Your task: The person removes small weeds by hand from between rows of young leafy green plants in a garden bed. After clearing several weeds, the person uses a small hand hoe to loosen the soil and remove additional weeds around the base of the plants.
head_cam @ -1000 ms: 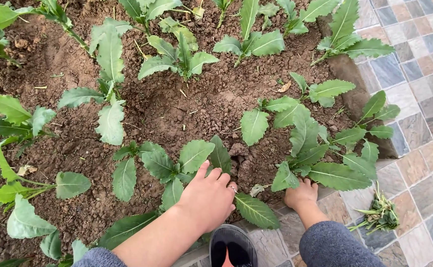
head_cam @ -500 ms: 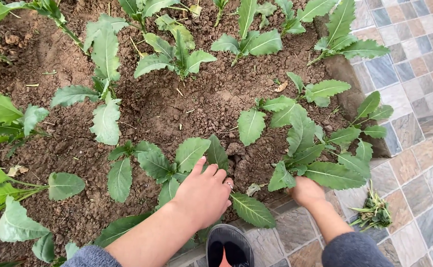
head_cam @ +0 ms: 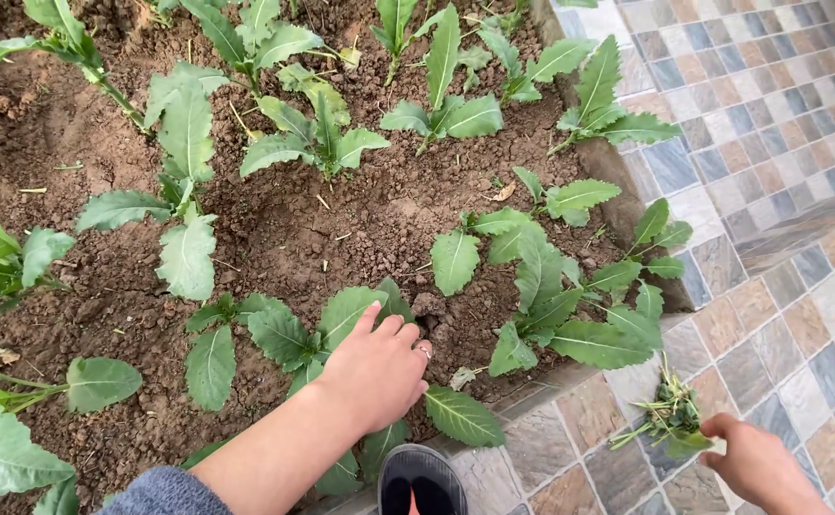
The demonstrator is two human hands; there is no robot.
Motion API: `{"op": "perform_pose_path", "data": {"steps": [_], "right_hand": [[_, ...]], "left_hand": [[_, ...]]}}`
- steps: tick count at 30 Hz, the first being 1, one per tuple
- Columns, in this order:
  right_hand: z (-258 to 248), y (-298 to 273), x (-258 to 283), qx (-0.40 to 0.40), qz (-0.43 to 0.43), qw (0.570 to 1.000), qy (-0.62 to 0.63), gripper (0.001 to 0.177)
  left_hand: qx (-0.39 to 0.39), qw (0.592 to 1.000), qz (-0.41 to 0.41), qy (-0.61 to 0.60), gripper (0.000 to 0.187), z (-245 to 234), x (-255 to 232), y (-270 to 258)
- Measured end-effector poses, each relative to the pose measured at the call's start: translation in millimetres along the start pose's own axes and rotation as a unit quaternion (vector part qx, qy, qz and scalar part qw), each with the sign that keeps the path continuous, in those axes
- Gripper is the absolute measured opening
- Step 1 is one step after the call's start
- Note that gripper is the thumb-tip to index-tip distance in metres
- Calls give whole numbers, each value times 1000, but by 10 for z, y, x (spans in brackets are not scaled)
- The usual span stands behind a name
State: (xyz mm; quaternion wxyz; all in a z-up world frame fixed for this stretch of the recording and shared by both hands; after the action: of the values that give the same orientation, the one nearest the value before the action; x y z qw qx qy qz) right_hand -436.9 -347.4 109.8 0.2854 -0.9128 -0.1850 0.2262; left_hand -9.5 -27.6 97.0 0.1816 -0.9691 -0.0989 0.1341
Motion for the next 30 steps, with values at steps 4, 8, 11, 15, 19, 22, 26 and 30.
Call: {"op": "perform_pose_path", "data": {"steps": [4,8,11,15,19,22,26,30], "right_hand": [[-805,-525,1134,41,39,913,403,39],[-1977,-1507,2218,63,37,651,756,46],[-2223,-1626,2597,109,-18,618,779,50],[-2435,-1800,3054,164,-70,621,763,51],[-2522,-1896,3593,212,-157,667,697,44],[-2344,-1596,4162,192,-319,730,574,21],[-2409,-1937,5297,143,-475,713,495,54],[-2621,-3115,6150,189,-536,762,311,33]], "left_hand": [[3,1000,-15,-20,51,-196,167,26],[-21,997,-45,-66,51,-554,319,-28],[-38,994,-66,-73,50,-823,428,-147],[-75,988,-96,-99,51,-1059,665,-547],[-100,979,-154,-90,46,-1289,1050,-1253],[-113,968,-219,-48,38,-1408,1509,-2033],[-64,928,-367,-18,42,-1695,1877,-3463],[-36,862,-503,-49,47,-1549,1884,-4753]]}}
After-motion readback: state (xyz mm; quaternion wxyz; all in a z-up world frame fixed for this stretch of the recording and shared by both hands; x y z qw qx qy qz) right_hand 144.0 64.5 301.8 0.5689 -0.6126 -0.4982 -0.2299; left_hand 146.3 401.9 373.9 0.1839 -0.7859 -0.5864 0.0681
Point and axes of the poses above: each hand's wrist, its own y-axis towards the middle knuckle, its own z-axis out of the palm, x = y × z, the point moved 2 cm from there along y, towards the middle knuckle, and after that the axes turned 10 degrees about -z, right-handed, at the moved point
